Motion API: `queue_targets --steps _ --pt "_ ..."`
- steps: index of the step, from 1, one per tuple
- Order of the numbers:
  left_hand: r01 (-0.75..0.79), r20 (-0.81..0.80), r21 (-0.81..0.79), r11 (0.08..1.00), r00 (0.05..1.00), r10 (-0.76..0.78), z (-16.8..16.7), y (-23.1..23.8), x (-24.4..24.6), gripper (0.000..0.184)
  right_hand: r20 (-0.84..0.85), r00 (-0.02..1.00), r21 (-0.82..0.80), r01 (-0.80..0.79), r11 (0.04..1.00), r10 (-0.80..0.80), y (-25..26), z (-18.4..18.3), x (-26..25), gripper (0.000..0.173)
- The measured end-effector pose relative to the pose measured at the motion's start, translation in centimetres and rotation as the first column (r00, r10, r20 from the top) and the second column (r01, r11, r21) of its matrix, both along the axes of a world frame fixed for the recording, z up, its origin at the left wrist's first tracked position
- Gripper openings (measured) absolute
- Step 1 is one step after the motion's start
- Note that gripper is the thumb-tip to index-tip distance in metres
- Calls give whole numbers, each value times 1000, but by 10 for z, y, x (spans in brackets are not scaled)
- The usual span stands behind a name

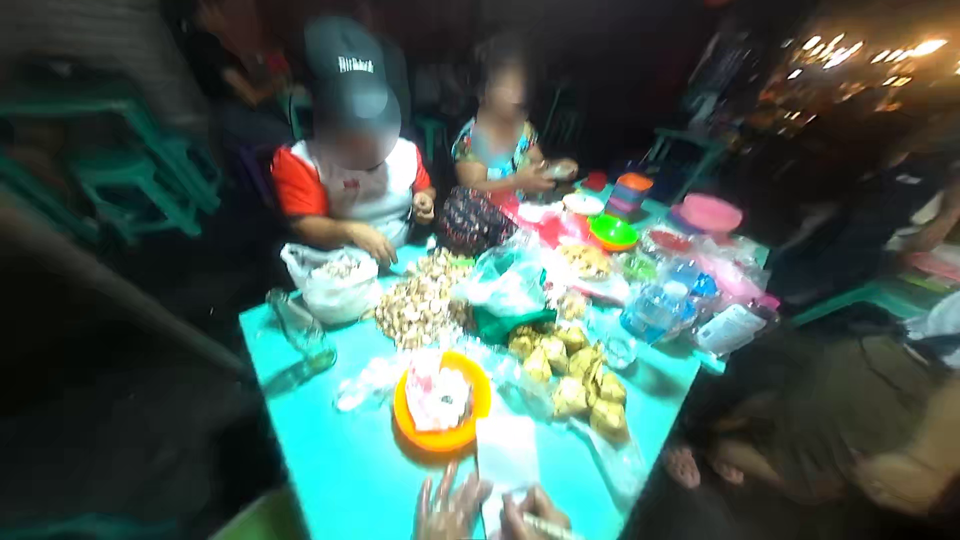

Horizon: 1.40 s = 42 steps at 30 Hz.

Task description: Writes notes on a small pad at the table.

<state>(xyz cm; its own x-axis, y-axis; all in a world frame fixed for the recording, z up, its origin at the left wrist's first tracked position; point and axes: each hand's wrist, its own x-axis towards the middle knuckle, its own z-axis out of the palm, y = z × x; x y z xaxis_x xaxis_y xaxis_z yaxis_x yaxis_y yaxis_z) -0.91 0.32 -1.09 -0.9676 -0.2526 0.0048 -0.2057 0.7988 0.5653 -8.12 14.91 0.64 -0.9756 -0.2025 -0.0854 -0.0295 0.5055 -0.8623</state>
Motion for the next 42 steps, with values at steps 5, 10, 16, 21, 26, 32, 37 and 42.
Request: queue_targets --steps 5,10,16,21,26,32,37,42 --pt "-32 51 -12 999 998 33 -1 0 -6 61 -72 997 -83 36 996 -42 -1 -3 -3 31" --pt "3 158 5 1000 987 -4 8 -2 -8 62 -128 991 -170 24 985 -46 0 -1 -6 31" --pt "25 247 30 999 969 -31 13 -3 -12 64 -45 998 -152 33 988 -41 2 1 -10 30" --pt "15 224 44 999 974 -25 17 -3 -14 66 -92 994 -149 36 988 -51 1 0 -7 33" --pt "7 181 46 999 983 -15 20 -3 -13 67 -141 987 -53 69 996 -76 0 -1 -4 33" --pt "0 136 43 999 991 -6 20 -3 -13 67 -163 984 -30 69 997 -73 0 -2 -4 35" --pt "-4 118 48 999 993 -1 22 -2 -13 66 -161 984 -10 76 997 -76 -2 2 -2 35" --pt "-7 73 41 999 997 4 21 -1 -13 66 -175 982 -24 70 997 -73 -3 5 -2 36"
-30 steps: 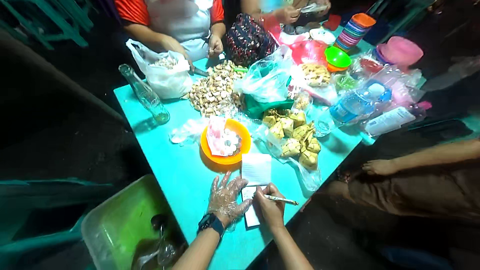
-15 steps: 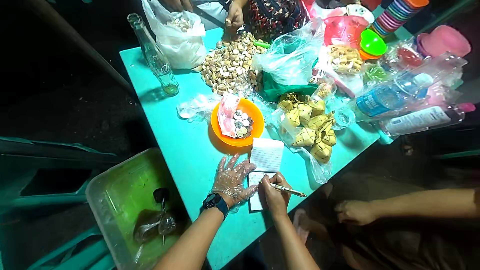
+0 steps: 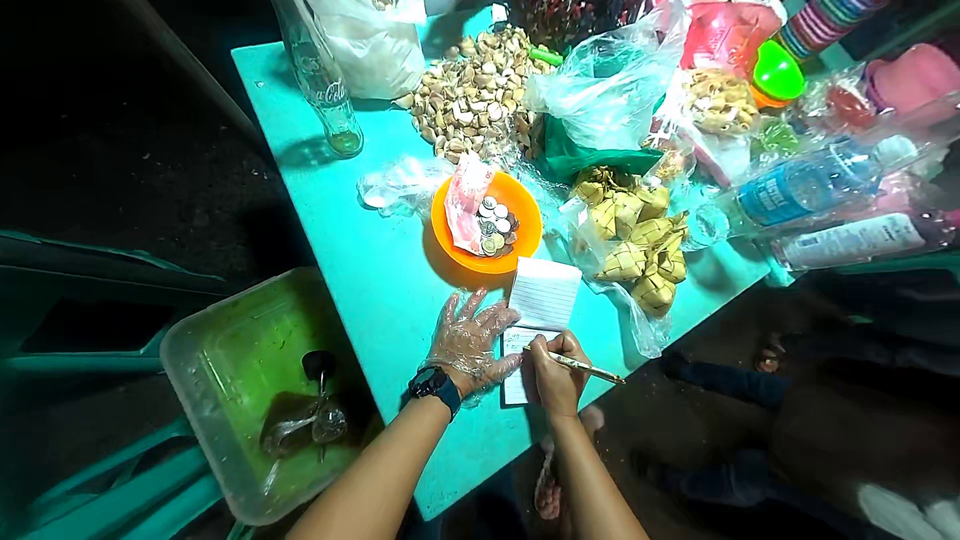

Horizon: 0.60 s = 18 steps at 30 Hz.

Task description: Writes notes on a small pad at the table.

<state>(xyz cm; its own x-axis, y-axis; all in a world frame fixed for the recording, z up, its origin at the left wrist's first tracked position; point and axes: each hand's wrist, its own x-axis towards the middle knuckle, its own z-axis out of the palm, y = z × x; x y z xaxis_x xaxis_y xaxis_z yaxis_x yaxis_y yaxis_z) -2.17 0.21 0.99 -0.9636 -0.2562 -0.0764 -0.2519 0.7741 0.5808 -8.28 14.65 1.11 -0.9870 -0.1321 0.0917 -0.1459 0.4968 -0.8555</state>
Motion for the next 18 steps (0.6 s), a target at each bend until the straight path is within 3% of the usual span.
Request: queue_targets --steps 18 --pt "7 -18 17 1000 1000 -7 1 -1 2 64 -38 998 20 -46 999 47 -1 -2 0 37"
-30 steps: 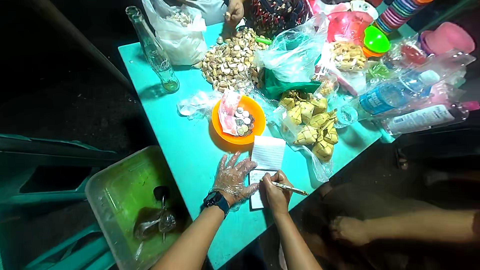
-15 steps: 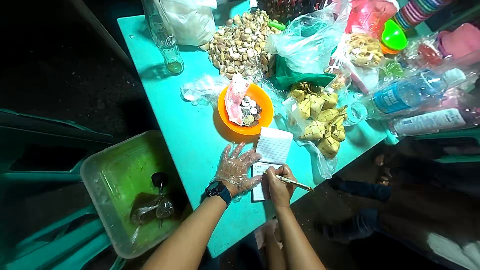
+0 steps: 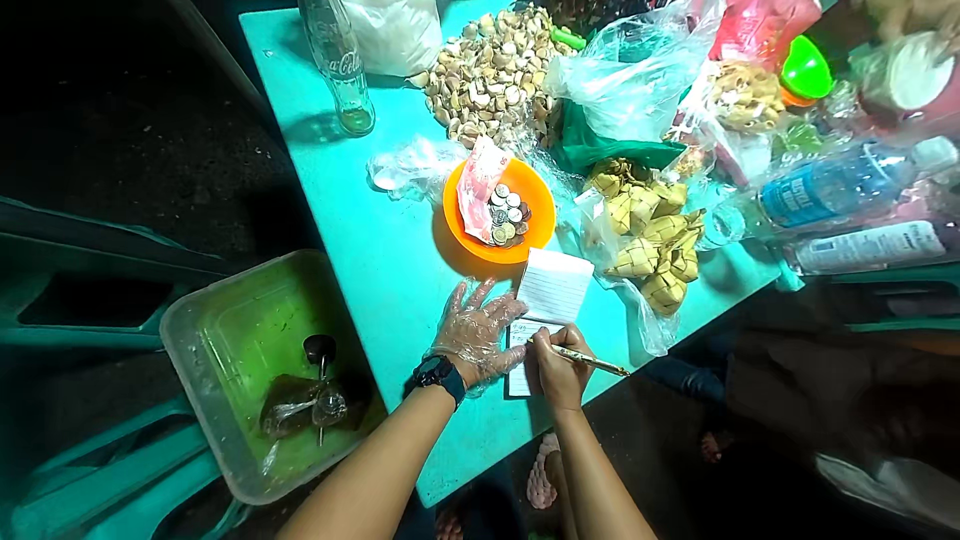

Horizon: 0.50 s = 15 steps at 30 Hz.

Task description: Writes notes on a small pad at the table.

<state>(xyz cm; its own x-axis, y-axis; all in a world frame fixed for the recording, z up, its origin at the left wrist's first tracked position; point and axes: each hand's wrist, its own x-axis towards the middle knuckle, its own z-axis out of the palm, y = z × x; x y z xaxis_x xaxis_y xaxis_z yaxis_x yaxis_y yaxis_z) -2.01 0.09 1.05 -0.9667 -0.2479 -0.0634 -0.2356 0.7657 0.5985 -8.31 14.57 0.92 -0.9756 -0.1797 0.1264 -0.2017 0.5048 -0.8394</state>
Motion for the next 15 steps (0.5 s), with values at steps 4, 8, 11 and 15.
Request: queue_targets --steps 4,8,11,15 --pt "-3 1 -7 1000 1000 3 -2 2 -1 64 3 999 -37 35 999 -35 1 3 -1 38" --pt "1 6 -17 1000 1000 -1 -4 1 0 65 -7 999 -16 51 999 -51 0 1 0 36" --pt "1 -7 -17 1000 1000 -1 -3 1 0 64 0 998 30 57 998 -57 0 2 0 35" --pt "-2 -19 -16 1000 1000 2 -2 1 0 64 15 1000 35 7 999 -8 2 4 -1 35"
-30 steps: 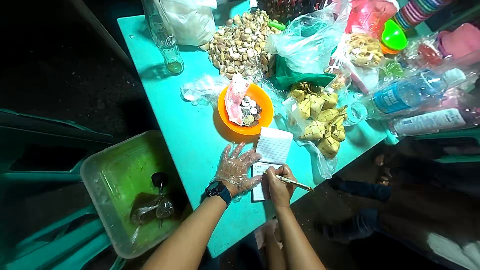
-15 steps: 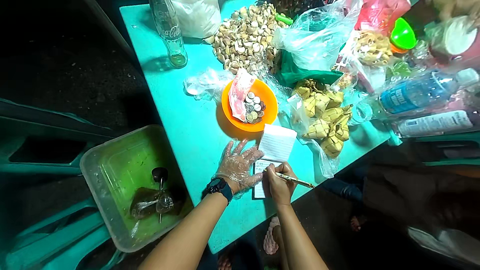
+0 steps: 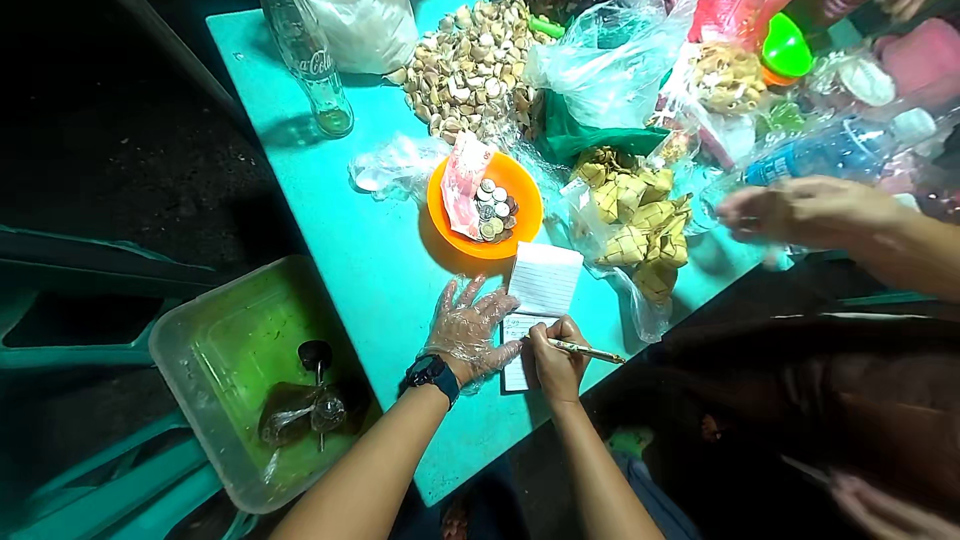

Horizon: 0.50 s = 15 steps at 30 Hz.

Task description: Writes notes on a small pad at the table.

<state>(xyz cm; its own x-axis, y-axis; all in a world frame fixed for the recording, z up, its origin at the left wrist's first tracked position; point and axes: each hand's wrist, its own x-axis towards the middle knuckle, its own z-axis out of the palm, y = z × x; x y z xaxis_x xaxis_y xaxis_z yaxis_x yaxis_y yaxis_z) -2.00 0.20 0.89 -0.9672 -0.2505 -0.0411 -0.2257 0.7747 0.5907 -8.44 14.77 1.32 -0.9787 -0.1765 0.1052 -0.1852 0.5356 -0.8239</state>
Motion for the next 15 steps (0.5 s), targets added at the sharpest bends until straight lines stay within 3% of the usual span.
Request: queue_targets --steps 6,12,15 --pt "-9 -45 1 1000 999 9 -2 0 2 63 2 1000 53 26 998 -26 -1 2 1 35" --pt "8 28 26 1000 1000 -9 0 -1 0 69 26 999 -162 29 986 -25 3 1 -4 35" --pt "15 37 30 999 999 -16 3 -4 -1 71 54 996 -58 -68 996 71 -18 40 2 33"
